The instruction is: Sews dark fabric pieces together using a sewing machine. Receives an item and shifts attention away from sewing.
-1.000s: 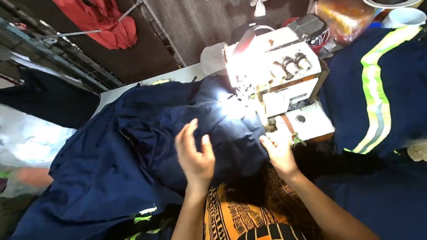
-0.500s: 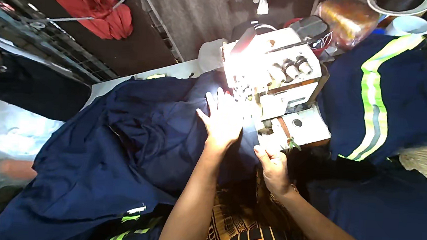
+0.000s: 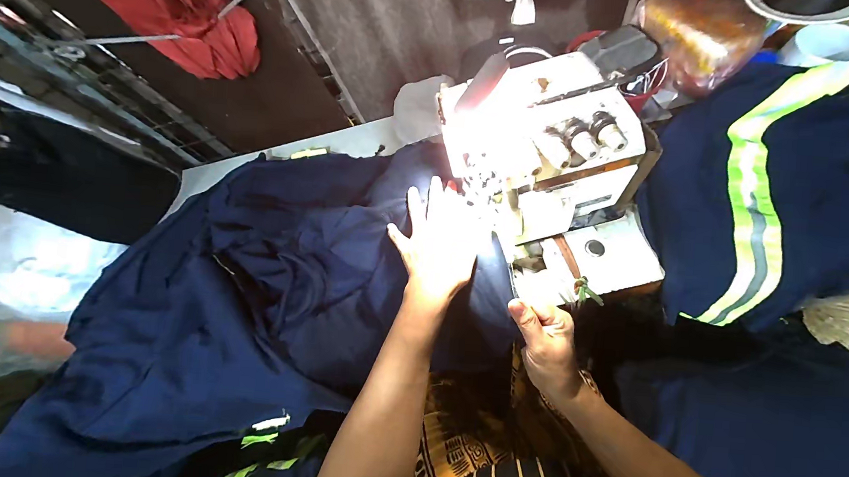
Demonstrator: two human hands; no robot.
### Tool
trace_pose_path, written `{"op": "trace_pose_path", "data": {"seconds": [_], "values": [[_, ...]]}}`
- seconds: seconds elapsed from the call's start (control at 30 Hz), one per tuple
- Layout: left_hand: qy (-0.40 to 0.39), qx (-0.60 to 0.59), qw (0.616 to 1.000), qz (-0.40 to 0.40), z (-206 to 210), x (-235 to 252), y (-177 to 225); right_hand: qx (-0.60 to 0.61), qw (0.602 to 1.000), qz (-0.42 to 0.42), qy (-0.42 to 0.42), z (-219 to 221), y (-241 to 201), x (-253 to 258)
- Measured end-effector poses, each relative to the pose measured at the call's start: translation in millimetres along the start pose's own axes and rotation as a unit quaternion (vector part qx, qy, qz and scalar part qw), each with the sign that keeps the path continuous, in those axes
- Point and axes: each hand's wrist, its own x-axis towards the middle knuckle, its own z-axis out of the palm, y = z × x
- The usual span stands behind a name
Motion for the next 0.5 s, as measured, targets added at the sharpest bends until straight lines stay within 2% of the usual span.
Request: {"op": "trace_pose_path", "data": {"seconds": [0.23,0.33,0.4,0.5], "values": [[0.033,0.021,0.999,0.013,6.1,-0.2,-2.1,-0.097,0.995,-0.019,-0.032,-11.8,8.8,-0.9],[0.024,0.026,0.999,0.013,5.8,-0.1,-1.2,-0.163,0.986,-0.014,-0.037,-16.3,6.8,5.5],[0.022,0.029,0.999,0.015,5.3,0.2,-1.1,-0.157,0.987,0.001,-0.044,-18.8,2.8,12.6],[0.005,0.029,1.000,0.000,2.2,1.0,0.8,-0.081,0.996,0.043,-0.019,-13.6,1.7,22.9]]}}
